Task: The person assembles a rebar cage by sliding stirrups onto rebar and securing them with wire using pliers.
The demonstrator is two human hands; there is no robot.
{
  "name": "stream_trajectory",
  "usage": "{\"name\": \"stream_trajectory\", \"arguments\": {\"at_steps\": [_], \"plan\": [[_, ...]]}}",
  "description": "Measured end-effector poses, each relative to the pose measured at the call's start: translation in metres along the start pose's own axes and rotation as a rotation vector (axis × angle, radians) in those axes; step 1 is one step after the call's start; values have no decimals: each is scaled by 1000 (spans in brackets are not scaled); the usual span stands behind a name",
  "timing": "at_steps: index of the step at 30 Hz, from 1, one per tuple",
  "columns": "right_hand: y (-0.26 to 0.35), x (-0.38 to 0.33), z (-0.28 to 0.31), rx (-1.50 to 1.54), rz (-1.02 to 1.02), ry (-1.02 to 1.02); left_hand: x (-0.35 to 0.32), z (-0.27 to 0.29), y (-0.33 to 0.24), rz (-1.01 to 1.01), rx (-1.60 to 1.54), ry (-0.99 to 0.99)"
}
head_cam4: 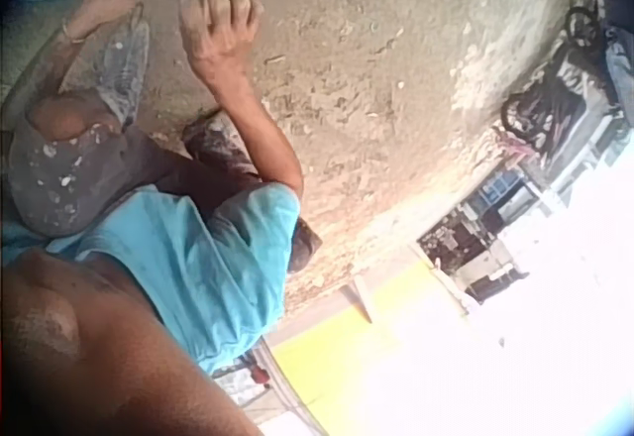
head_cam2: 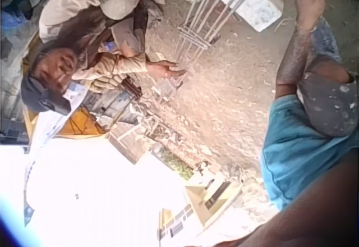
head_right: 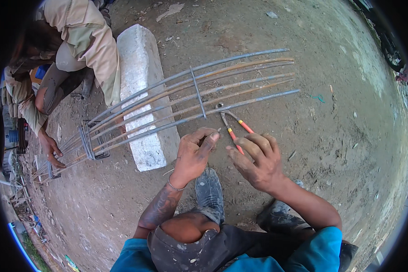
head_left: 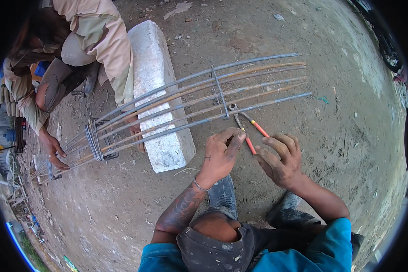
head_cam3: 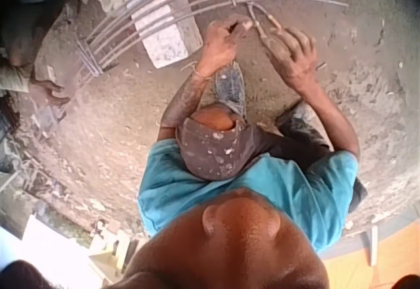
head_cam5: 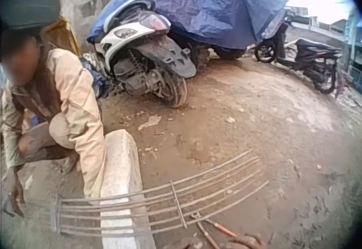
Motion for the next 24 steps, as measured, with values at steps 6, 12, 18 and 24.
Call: {"name": "stream_trajectory", "arguments": {"at_steps": [6, 12, 18, 24], "plan": [[11, -1, -19, -278, 520, 372, -13, -36, -4, -135, 159, 229], [11, -35, -42, -316, 545, 786, -31, -57, -6, -274, 238, 341], [-14, -94, -57, 489, -392, 1424, -88, -92, -8, -708, 350, 702], [-22, -101, -57, 893, -721, 1484, -87, -93, -5, -613, 238, 650]]}}
Point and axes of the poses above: each hand's wrist, its own x-axis towards the middle knuckle, its own z-axis out of the back of the hand, y = z × x, the point moved 10 cm from there along x, towards the middle knuckle, and after that the axes turned 4 degrees about -y, right-handed, at the moved point
